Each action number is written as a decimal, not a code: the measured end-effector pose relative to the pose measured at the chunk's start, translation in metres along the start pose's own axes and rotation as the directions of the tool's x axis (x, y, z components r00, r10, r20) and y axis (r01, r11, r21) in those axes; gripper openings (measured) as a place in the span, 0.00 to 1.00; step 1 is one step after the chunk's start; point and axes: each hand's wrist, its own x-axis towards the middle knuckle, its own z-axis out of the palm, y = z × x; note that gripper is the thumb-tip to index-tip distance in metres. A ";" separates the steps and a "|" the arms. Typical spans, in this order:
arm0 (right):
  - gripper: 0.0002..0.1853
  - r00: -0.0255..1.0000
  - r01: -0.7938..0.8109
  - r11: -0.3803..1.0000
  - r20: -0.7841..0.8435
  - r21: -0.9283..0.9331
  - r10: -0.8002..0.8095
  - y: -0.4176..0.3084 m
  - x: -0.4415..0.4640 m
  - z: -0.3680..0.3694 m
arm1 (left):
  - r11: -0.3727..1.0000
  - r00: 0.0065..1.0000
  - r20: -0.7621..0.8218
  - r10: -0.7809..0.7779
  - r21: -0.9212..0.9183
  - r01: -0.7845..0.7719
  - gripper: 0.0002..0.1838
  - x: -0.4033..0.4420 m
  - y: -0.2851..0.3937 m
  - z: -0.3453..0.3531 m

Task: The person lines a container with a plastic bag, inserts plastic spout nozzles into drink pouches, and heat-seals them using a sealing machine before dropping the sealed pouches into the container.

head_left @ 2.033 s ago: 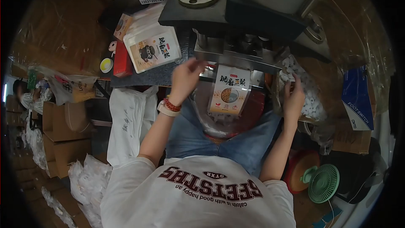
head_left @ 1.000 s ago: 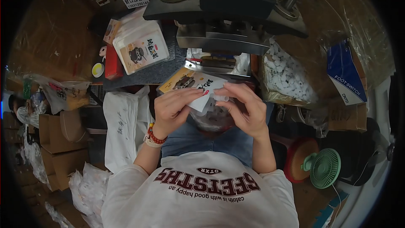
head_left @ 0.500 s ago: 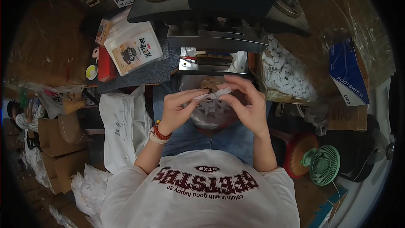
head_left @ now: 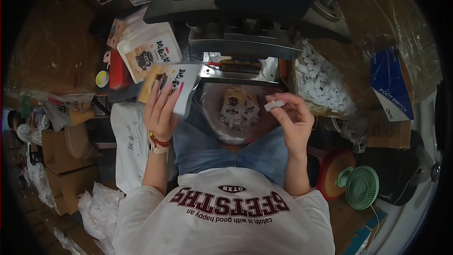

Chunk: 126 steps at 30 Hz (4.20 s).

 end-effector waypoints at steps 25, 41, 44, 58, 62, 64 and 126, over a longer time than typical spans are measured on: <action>0.24 0.905 0.339 0.906 0.351 -0.253 -0.241 -0.001 0.016 0.039 | 0.697 0.942 0.304 -0.145 -0.644 0.315 0.16 0.021 0.049 -0.001; 0.11 0.965 -0.046 0.163 -0.087 -0.985 -0.248 0.046 0.065 -0.089 | -0.465 0.301 0.902 -0.310 -0.420 0.779 0.12 0.044 0.060 0.094; 0.11 0.990 -0.093 0.272 -0.118 -0.958 -0.079 0.049 0.064 -0.093 | -0.432 0.308 0.889 -0.339 -0.438 0.789 0.12 0.041 0.060 0.097; 0.15 0.929 0.106 0.968 -0.323 -0.227 -0.177 0.023 0.035 -0.031 | 0.919 0.838 0.451 -0.309 -0.087 0.386 0.25 -0.036 -0.039 0.016; 0.16 0.996 0.088 0.989 -0.009 0.118 -0.088 -0.001 0.012 0.018 | 0.636 0.790 0.378 -0.482 -0.469 0.613 0.20 -0.006 0.000 0.001; 0.16 0.989 0.088 0.996 0.117 0.034 -0.091 0.001 0.007 0.039 | 0.706 0.870 0.315 -0.380 -0.509 0.492 0.20 0.004 0.019 -0.002; 0.24 0.875 0.484 0.479 0.400 -0.733 -0.273 -0.013 0.015 0.026 | 0.276 0.608 0.741 -0.285 -0.544 0.792 0.07 0.007 0.067 0.039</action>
